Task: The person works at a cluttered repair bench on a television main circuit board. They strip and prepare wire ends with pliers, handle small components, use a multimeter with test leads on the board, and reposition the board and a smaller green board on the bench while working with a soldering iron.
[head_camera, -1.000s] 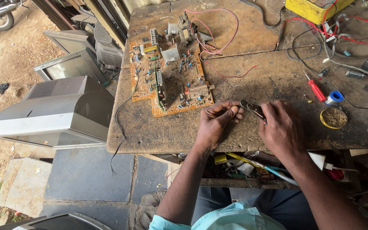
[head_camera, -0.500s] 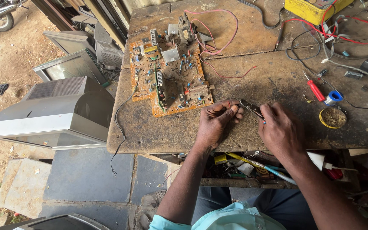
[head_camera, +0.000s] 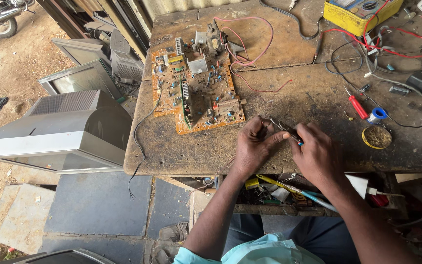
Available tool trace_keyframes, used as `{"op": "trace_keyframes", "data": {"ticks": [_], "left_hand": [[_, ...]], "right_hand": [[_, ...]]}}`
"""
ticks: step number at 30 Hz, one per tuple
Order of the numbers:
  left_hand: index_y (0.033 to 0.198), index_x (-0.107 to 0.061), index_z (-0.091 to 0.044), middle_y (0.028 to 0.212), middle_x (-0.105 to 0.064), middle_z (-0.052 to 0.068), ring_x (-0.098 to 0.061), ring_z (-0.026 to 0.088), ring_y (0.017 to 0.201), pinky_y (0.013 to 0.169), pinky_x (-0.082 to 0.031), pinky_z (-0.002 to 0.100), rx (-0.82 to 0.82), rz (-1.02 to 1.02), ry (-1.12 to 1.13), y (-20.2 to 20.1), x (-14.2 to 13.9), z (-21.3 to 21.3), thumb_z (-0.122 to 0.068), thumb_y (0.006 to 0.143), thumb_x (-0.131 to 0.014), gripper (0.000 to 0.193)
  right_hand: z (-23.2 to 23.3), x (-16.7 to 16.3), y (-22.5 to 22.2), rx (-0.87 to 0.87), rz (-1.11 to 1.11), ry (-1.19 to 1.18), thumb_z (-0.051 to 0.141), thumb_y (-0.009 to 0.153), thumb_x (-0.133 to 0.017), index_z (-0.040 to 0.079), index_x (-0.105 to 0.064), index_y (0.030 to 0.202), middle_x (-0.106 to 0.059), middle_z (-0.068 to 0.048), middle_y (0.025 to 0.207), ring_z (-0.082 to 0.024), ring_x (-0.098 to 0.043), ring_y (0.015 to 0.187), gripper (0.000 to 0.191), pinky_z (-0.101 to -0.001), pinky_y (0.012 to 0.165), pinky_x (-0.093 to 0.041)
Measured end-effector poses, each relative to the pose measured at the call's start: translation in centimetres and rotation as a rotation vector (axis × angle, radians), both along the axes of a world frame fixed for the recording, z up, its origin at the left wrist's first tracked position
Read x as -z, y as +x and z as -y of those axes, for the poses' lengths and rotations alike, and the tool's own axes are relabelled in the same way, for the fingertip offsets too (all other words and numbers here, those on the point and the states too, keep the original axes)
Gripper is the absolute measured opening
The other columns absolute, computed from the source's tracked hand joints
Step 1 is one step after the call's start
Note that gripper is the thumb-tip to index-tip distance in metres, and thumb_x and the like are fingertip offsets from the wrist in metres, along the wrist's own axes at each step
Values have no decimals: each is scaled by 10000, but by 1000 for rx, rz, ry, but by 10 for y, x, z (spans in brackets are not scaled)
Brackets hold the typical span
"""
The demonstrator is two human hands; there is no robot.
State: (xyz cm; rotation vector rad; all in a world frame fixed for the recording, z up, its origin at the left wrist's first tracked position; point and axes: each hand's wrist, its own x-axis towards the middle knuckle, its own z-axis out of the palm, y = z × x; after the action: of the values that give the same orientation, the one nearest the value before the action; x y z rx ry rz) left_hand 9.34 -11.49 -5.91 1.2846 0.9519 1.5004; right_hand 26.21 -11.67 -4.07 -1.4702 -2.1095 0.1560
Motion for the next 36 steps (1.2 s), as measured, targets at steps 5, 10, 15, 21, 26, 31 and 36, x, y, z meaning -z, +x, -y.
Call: {"op": "trace_keyframes", "data": {"ticks": [5,10,15,21,26,31,36], "left_hand": [[691,-347,-94,658,-372,-54,-321,59,654,525,-306,279,-130,-197,93,-3,6,1,-170,821,-896,570],[662,-336,-98,628,-357,-61,-317,53,622,494,-289,276,-145,-220,68,-3,12,1,-178,799,-907,592],[590,-399,-101,557,-448,-57,-385,42,523,441,-302,274,-452,-330,100,-2,18,-2,-178,894,-875,570],[871,-577,-53,728,-545,-51,-449,24,657,577,-365,230,-231,-96,-30,-5,12,-7,-145,918,-801,247],[1204,-647,-4,799,-496,-61,-430,24,715,620,-365,214,-36,154,-145,-14,7,-6,-180,1083,-547,236],[1396,-602,-12,798,-466,-76,-399,31,700,610,-349,205,15,85,-127,-17,6,-7,-158,1099,-513,342],[1422,-586,-7,921,-625,-58,-493,25,774,686,-437,201,-3,11,-119,-14,10,-8,-122,1076,-552,366]], "right_hand": [[7,-8,-3,4,-62,-68,142,849,-778,26,-581,918,-642,-155,861,-382,-679,790,239,-499,651,-503],[11,-6,-4,29,-102,-59,183,861,-762,26,-592,920,-633,-160,827,-374,-668,745,238,-493,620,-489],[-5,2,-2,285,-336,-103,298,1118,-575,32,-606,997,-633,-153,804,-308,-651,718,293,-453,645,-480],[-14,7,0,209,-391,-201,320,1030,-631,6,-558,1120,-627,-152,879,-264,-631,686,335,-431,605,-495],[-14,6,4,224,-339,-136,253,984,-697,12,-589,1191,-642,-157,931,-285,-640,713,336,-437,648,-500],[-31,8,22,173,39,237,215,1006,-725,25,-645,1157,-652,-173,987,-357,-656,879,256,-477,764,-501],[-39,26,31,201,-42,261,193,1084,-713,7,-649,1193,-652,-171,965,-349,-652,844,225,-463,732,-483]]}}
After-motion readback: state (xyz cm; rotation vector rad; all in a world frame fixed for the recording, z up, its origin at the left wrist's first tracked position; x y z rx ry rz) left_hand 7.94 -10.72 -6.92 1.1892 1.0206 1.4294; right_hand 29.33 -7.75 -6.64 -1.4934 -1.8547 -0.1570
